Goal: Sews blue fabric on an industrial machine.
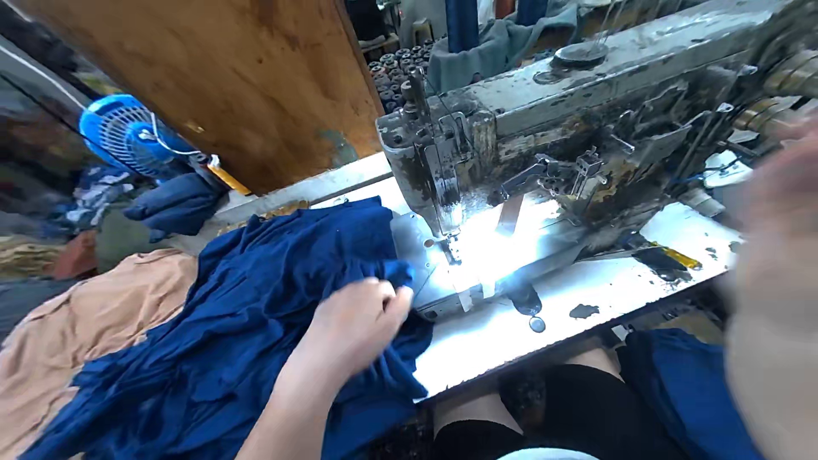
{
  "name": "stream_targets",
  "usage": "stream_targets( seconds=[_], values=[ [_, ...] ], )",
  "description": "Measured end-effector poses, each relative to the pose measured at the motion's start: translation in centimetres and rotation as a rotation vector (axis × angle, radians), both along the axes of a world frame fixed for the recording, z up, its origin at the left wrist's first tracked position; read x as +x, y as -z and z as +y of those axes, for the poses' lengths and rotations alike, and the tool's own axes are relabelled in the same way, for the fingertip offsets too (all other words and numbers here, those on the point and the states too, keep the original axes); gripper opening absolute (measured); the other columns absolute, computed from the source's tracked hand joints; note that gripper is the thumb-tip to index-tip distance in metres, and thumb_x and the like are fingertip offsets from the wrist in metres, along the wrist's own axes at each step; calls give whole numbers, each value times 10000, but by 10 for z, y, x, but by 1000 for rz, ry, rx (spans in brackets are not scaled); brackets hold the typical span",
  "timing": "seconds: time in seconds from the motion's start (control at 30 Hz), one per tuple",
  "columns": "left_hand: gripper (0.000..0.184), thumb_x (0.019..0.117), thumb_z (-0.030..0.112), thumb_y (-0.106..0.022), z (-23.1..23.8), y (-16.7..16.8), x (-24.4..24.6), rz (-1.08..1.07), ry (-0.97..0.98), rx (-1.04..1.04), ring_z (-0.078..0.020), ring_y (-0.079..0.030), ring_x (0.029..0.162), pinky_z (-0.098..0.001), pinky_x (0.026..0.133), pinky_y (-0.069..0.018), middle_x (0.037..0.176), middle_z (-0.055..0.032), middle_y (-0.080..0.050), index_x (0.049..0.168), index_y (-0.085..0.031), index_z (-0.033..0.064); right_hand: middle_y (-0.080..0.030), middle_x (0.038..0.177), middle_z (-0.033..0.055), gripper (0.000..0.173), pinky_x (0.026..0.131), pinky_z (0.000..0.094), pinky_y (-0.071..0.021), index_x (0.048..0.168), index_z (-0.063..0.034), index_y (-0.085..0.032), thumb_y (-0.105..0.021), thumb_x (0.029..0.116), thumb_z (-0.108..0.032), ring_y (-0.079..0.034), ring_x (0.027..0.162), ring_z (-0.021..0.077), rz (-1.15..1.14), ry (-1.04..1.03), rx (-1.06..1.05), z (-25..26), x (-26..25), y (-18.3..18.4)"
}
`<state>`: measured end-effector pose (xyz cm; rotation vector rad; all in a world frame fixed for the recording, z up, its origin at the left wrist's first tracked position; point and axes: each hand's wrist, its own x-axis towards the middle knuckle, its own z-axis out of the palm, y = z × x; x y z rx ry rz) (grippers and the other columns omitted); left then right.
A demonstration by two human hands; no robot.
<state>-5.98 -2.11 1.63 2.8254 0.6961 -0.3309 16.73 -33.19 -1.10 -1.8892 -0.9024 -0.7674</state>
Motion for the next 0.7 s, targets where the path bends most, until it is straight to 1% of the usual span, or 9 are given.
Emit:
stream_targets(
  seconds=[0.03, 0.1, 0.17, 0.27, 0.37, 0.47, 0.53, 0.63, 0.7],
  values=[
    [798, 963, 739, -395, -9, -12, -9, 86, 7, -80, -411, -659, 1088, -658, 911, -484, 1119, -225, -693, 1114, -708, 21, -709, 935, 162, 253, 751, 346, -569, 1081, -15, -753, -659, 984, -229, -673, 836, 198, -130, -112, -95, 35, -29, 13],
    [667, 900, 697, -593, -17, -12, -22, 35, 51, -41, -322, -691, 978, -583, 848, -537, 1031, -142, -717, 1068, -726, 65, -703, 850, 94, 297, 603, 411, -551, 1147, -134, -777, -581, 1032, -326, -681, 740, 257, -206, -332, -338, 105, -62, 42],
    [429, 947, 490, -652, -18, -3, -29, -127, 117, 55, -305, -704, 872, -571, 756, -552, 923, -117, -719, 971, -736, 70, -699, 917, 122, 297, 598, 453, -569, 1172, -71, -738, -522, 1055, -238, -701, 770, 307, -150, -475, -553, 157, -77, 55],
    [333, 963, 447, -647, -2, -5, -44, -199, 84, -57, -179, -684, 850, -476, 765, -557, 897, -24, -710, 968, -735, 126, -706, 980, 142, 279, 726, 469, -580, 1086, -27, -715, -469, 1063, -156, -710, 905, 316, -41, -528, -638, 186, -86, 49],
    [179, 940, 304, -702, 25, 0, -85, -679, -93, -450, -10, -705, 836, -256, 790, -611, 894, 88, -742, 1012, -721, 141, -722, 925, 88, 316, 656, 475, -585, 1076, -107, -760, -489, 1069, -268, -722, 820, 270, 35, -512, -436, 167, -90, 56],
    [264, 972, 260, -672, 51, -2, -128, -1307, -62, -1095, -181, -721, 1056, -392, 928, -604, 1125, -65, -749, 1183, -685, 102, -722, 974, 115, 552, 663, 536, -567, 1285, -111, -696, -571, 989, -560, -712, 821, 302, 195, -583, -524, 133, -103, 71],
    [354, 1014, 366, -587, 50, -15, -148, -1367, 96, -1277, -181, -681, 1163, -411, 1006, -561, 1233, -51, -721, 1268, -695, 144, -640, 1172, 170, 885, 711, 546, -552, 1500, -109, -514, -713, 842, -665, -677, 892, 333, 357, -681, -721, 127, -120, 78],
    [366, 1049, 374, -514, 20, -41, -163, -1473, 210, -1026, -194, -685, 1129, -425, 991, -558, 1188, -66, -721, 1259, -673, 120, -517, 1383, 235, 1085, 700, 508, -586, 1615, -128, -317, -838, 756, -538, -682, 922, 337, 391, -707, -624, 150, -154, 77],
    [338, 1094, 288, -406, 18, -59, -176, -1611, 293, -611, -192, -680, 1040, -407, 928, -563, 1083, -78, -703, 1183, -629, 49, -557, 1344, 236, 718, 690, 472, -584, 1532, -82, -447, -709, 886, -256, -693, 931, 335, 350, -704, -430, 173, -172, 60]
  ],
)
